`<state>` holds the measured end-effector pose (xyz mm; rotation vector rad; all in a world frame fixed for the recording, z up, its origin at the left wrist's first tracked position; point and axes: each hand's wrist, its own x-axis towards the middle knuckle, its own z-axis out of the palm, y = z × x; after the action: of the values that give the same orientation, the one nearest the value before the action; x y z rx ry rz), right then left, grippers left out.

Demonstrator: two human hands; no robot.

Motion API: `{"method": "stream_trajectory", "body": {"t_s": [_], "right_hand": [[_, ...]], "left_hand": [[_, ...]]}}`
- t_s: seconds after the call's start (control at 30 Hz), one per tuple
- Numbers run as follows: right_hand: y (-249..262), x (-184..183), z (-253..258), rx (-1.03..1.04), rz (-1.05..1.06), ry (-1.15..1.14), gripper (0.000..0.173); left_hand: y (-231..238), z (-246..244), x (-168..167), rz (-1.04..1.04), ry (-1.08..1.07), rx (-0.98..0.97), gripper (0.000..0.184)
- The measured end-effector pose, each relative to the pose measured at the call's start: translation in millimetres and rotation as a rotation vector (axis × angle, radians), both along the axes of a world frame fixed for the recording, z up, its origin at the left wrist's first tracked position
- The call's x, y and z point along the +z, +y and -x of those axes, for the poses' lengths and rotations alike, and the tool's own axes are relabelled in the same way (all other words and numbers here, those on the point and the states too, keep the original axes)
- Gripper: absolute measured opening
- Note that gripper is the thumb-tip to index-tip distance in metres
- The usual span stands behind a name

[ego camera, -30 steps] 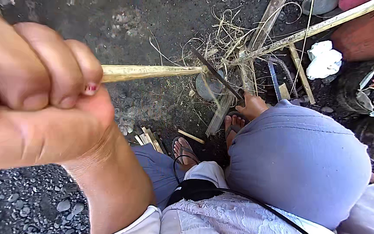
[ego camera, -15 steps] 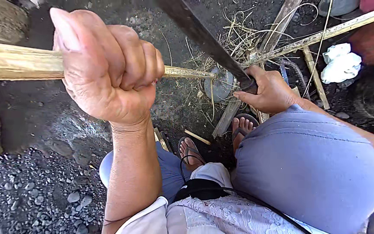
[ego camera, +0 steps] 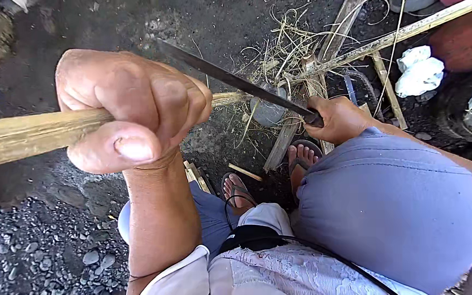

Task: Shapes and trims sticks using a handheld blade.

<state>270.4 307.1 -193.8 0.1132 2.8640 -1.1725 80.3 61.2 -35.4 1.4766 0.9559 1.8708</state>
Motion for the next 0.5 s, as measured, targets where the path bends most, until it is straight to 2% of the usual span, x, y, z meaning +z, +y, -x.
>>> {"method": "stream_trajectory", "body": {"t_s": [0.07,0.17,0.23,0.3,0.4,0.5], "right_hand": [[1,-19,-1,-0.026,-0.001,-0.072,0.026],[17,-60,-2,-0.12,-0.083,-0.517,0.035],[25,-64,-2,-0.135,-0.172,-0.635,0.033],[22,-46,-1,-0.115,-0.206,-0.604,0.029],[8,-21,-4,-0.055,-0.133,-0.408,0.031],[6,-39,-10,-0.033,-0.044,-0.253,0.03]], "left_hand": [[-2,4,-1,-0.006,-0.005,-0.028,0.043],[-9,13,-11,-0.095,-0.074,-0.082,0.042],[-18,21,-17,-0.134,-0.111,-0.094,0.038],[-26,23,-17,-0.127,-0.146,-0.085,0.035],[-32,17,-16,-0.09,-0.143,-0.022,0.033],[-39,6,-17,-0.074,-0.054,0.051,0.046]]}}
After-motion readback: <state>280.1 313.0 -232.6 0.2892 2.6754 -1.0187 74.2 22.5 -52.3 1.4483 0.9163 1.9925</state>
